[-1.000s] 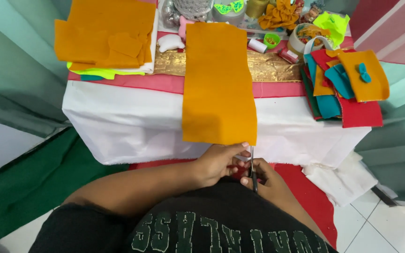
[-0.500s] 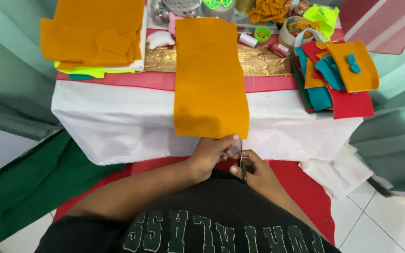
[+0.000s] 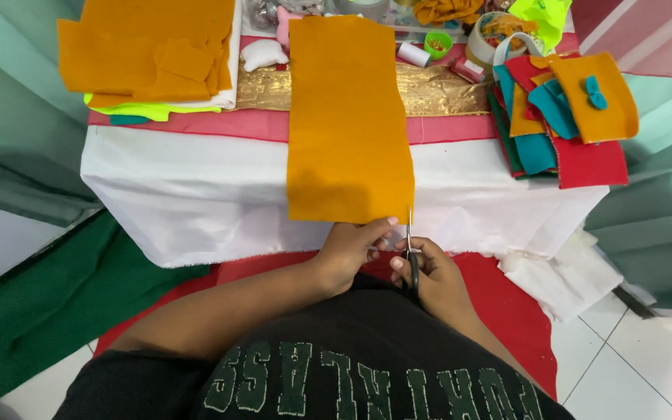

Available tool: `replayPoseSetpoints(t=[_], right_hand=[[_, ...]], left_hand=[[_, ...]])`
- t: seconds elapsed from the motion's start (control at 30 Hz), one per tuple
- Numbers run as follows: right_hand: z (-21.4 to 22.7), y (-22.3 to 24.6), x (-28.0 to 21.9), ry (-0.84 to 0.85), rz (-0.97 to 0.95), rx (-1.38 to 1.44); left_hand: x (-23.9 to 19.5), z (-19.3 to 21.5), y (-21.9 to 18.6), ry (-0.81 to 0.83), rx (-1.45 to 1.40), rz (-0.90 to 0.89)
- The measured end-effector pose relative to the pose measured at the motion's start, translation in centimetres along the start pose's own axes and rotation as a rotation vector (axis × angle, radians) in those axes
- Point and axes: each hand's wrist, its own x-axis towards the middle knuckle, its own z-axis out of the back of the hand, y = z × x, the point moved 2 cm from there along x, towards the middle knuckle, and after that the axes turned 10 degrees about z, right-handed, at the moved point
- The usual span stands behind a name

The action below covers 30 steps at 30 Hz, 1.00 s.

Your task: The person uses scissors to cut out shapes from a large piece of yellow felt fabric on a decorated craft table.

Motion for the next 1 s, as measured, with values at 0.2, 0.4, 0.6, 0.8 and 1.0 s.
replayPoseSetpoints(t=[0.2, 0.4, 0.6, 0.8, 1.0], right_hand=[[0.1, -0.5, 0.3, 0.011, 0.031, 0.000], [0.3, -0.3, -0.1, -0.001, 0.055, 0.018], [0.3, -0.2, 0.0, -0.021, 0.039, 0.049], [-0.3, 0.6, -0.1, -0.008, -0.122, -0.046], [-0.1, -0.2, -0.2, -0.035, -0.013, -0.017]], left_hand=[[-1.0, -0.7, -1.1, 0.033, 0.005, 0.042], [-2.1, -1.6, -2.1, 0.051, -0.020, 0.049], [-0.5, -1.9, -1.1, 0.123, -0.118, 0.123], [-1.5, -1.8, -1.7, 0.109, -0.109, 0.093], [0.5, -1.4, -0.2, 0.025, 0.053, -0.044]])
